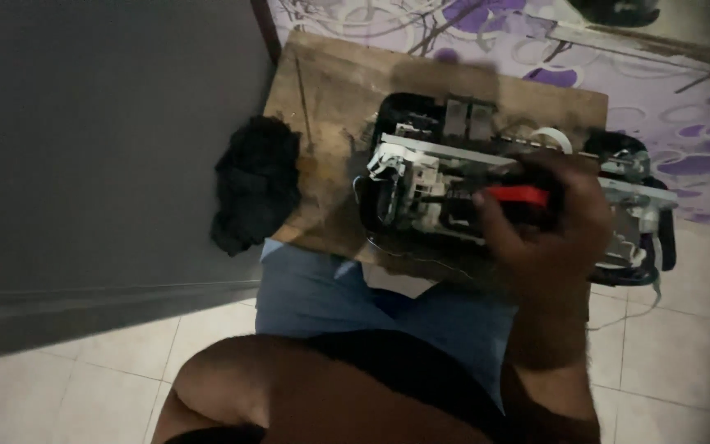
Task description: Disassembling a printer using a screwdriver to remove internal components and the outer frame.
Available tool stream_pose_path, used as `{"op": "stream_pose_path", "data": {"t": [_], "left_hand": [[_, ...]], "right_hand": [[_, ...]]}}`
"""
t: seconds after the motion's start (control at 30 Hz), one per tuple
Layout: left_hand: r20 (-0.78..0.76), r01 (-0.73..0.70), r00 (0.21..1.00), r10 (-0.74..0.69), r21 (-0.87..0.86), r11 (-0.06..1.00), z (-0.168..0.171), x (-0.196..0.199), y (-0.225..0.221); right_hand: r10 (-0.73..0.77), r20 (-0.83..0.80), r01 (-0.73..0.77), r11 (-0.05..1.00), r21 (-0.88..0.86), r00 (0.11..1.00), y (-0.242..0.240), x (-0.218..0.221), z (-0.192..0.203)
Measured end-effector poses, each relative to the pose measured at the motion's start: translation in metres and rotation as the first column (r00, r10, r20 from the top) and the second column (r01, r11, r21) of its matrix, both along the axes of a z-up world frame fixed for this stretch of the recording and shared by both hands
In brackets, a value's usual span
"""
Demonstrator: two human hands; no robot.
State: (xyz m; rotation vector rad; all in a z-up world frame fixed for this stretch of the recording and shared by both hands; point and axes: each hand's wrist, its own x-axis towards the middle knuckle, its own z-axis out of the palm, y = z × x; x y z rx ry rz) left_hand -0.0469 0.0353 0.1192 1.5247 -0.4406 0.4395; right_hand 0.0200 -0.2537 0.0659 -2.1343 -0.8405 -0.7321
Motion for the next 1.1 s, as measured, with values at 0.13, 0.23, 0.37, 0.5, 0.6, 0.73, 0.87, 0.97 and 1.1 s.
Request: {"op": "stream_pose_path", "data": {"t": [0.13, 0.23, 0.37, 0.5, 0.6, 0.73, 0.87, 0.97, 1.1], "left_hand": [[-0.017, -0.045, 0.999, 0.044, -0.035, 0.998, -0.018, -0.003, 0.005], [-0.032, -0.075, 0.997, 0.072, -0.09, 0.993, 0.01, -0.041, -0.019], [0.005, -0.072, 0.997, 0.073, -0.121, 0.99, 0.021, -0.049, -0.029], [0.035, -0.055, 0.998, 0.06, -0.138, 0.989, 0.028, -0.045, -0.034], [0.024, -0.102, 0.994, 0.108, -0.17, 0.98, 0.024, -0.06, -0.036], [0.044, -0.082, 0.995, 0.092, -0.183, 0.98, 0.026, -0.056, -0.042], [0.065, -0.033, 0.997, 0.046, -0.183, 0.982, 0.015, -0.044, -0.04], [-0.128, -0.311, 0.941, 0.315, 0.046, 0.949, -0.03, -0.039, -0.015], [-0.273, -0.372, 0.871, 0.408, 0.177, 0.911, -0.064, -0.032, 0.011]], "right_hand": [[0.116, -0.066, -0.116, 0.993, 0.0, 0.991, 0.01, -0.005, 0.004], [0.207, -0.015, -0.208, 0.976, -0.061, 0.978, 0.02, 0.001, 0.001], [0.184, -0.058, -0.19, 0.974, -0.125, 0.981, 0.029, -0.001, -0.011], [0.15, -0.103, -0.164, 0.976, -0.145, 0.983, 0.033, 0.003, -0.012], [0.164, -0.152, -0.189, 0.968, -0.164, 0.975, 0.042, -0.001, -0.001], [0.106, -0.29, -0.166, 0.967, -0.192, 0.951, 0.047, 0.004, 0.008], [0.151, -0.296, -0.209, 0.962, -0.174, 0.943, 0.052, 0.013, 0.003], [0.151, -0.297, -0.225, 0.946, -0.233, 0.943, 0.056, 0.02, -0.006], [0.18, -0.369, -0.272, 0.937, -0.217, 0.912, 0.062, 0.022, -0.009]]}}
